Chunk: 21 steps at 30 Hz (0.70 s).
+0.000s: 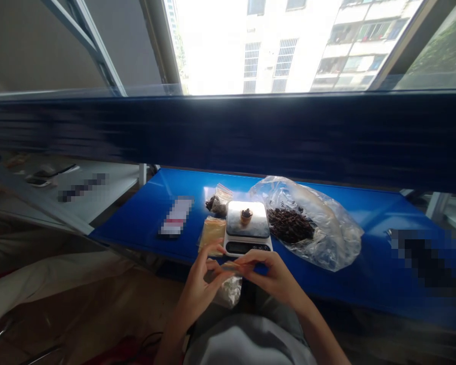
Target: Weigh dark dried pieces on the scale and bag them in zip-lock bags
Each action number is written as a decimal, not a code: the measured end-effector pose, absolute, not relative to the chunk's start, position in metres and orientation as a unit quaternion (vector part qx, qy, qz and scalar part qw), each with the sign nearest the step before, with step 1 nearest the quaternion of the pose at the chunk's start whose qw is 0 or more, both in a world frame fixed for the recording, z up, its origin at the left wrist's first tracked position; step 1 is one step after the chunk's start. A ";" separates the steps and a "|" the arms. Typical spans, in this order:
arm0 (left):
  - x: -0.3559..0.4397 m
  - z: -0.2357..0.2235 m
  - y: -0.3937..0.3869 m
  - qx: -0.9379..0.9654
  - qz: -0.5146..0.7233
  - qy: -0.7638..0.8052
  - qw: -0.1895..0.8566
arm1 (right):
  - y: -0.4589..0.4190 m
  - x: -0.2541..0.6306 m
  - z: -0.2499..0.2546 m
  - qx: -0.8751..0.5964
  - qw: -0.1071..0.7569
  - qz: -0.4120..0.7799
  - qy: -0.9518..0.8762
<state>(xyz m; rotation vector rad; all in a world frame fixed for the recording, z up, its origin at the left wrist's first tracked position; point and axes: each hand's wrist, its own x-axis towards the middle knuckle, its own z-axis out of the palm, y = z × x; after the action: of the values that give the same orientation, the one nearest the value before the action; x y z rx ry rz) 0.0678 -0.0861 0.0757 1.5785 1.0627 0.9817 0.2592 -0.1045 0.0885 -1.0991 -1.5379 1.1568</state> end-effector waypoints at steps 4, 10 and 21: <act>0.060 0.073 -0.088 0.683 0.399 0.433 0.432 | -0.121 0.261 0.082 -0.470 0.416 0.531 -0.570; 0.068 0.073 -0.102 0.701 0.460 0.471 0.274 | -0.136 0.244 0.082 -0.454 0.426 0.621 -0.476; 0.057 0.077 -0.120 0.781 0.384 0.396 0.294 | -0.141 0.236 0.070 -0.462 0.506 0.621 -0.381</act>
<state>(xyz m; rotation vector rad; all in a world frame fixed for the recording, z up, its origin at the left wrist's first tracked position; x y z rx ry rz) 0.0574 -0.1200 0.0773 2.0786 1.0541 1.0213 0.2356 -0.1412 0.0703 -1.1143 -0.9201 1.4975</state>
